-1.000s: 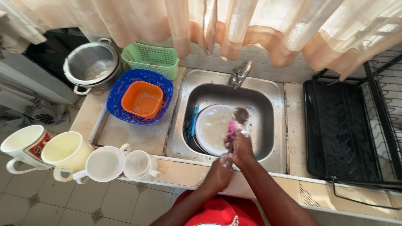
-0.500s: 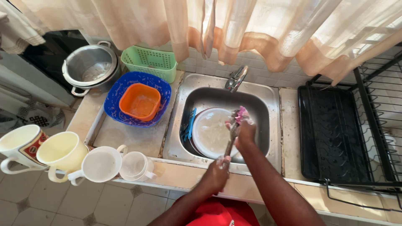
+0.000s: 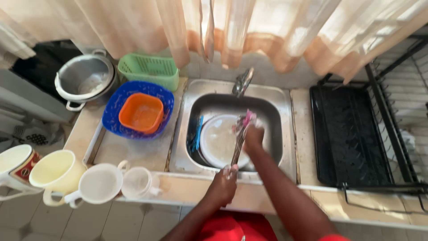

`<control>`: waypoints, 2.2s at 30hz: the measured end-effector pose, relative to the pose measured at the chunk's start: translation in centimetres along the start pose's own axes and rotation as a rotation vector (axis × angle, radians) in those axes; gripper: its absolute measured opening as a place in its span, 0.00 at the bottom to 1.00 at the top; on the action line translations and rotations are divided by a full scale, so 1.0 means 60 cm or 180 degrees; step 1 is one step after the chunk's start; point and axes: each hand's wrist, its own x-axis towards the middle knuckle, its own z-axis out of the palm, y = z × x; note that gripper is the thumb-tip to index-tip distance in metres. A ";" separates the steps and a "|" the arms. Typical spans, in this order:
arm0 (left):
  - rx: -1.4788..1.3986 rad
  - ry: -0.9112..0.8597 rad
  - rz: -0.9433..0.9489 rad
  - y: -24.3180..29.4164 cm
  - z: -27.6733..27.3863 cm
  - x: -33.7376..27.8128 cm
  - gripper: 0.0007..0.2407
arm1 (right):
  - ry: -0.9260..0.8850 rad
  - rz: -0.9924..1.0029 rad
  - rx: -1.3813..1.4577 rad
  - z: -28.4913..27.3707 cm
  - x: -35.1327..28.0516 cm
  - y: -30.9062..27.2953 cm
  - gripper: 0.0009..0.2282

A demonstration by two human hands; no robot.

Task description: Washing and rinsing dishes in a kitchen sink

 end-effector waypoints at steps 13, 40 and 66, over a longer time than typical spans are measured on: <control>0.0319 -0.0456 -0.0361 0.008 -0.072 -0.011 0.16 | -0.1857 -0.1353 -0.3431 -0.064 0.113 -0.043 0.07; 0.1489 -0.0610 -0.0756 0.009 -0.144 -0.058 0.15 | -0.4187 -0.1404 -0.6823 -0.044 -0.028 -0.112 0.28; -0.1889 0.0011 -0.0631 -0.063 -0.045 -0.013 0.08 | -0.0150 -0.0120 -0.0387 -0.053 -0.021 -0.048 0.16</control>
